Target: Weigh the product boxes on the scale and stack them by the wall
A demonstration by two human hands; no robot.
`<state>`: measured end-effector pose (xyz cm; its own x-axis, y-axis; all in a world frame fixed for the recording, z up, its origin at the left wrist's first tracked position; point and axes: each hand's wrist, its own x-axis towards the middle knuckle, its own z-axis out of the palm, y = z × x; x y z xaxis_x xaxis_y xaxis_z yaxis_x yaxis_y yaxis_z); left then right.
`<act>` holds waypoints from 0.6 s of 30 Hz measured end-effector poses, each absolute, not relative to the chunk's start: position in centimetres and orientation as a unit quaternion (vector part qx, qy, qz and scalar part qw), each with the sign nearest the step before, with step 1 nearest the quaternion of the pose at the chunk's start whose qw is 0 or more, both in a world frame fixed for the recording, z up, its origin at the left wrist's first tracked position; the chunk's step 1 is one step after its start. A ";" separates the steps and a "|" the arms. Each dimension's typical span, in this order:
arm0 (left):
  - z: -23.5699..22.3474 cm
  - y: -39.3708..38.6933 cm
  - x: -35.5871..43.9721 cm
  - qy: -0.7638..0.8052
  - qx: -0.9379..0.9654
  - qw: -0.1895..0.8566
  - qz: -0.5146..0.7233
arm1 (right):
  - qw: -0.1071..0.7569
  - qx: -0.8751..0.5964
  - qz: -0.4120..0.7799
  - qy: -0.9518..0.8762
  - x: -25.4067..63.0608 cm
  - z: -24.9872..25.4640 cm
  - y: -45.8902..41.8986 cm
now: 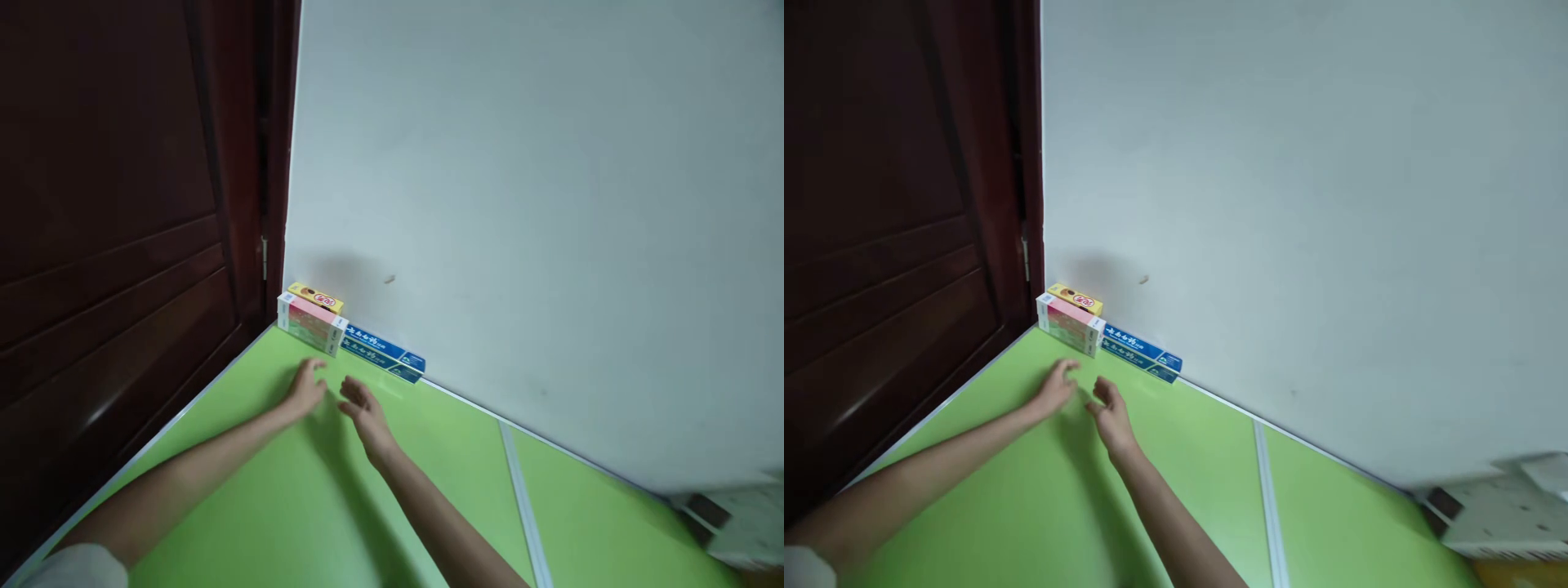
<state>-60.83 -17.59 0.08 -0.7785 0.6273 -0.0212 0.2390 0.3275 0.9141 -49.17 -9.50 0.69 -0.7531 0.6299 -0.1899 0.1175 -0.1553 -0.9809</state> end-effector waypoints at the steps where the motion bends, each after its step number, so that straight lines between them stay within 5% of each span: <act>1: 0.1 -17.0 -63.1 0.801 0.232 0.144 0.533 | 0.202 -0.314 0.691 -0.619 -51.1 0.4 -9.0; 5: 1.3 -15.3 -71.5 0.800 0.133 0.039 0.584 | 0.252 -0.339 0.670 -0.610 -57.5 0.0 -6.4; 9: 2.6 -14.4 -74.7 0.785 0.120 0.062 0.604 | 0.255 -0.327 0.669 -0.617 -60.3 0.4 -5.3; 18: 5.2 -19.2 -62.2 0.737 0.239 0.163 0.611 | 0.269 -0.280 0.668 -0.635 -47.9 4.5 -6.5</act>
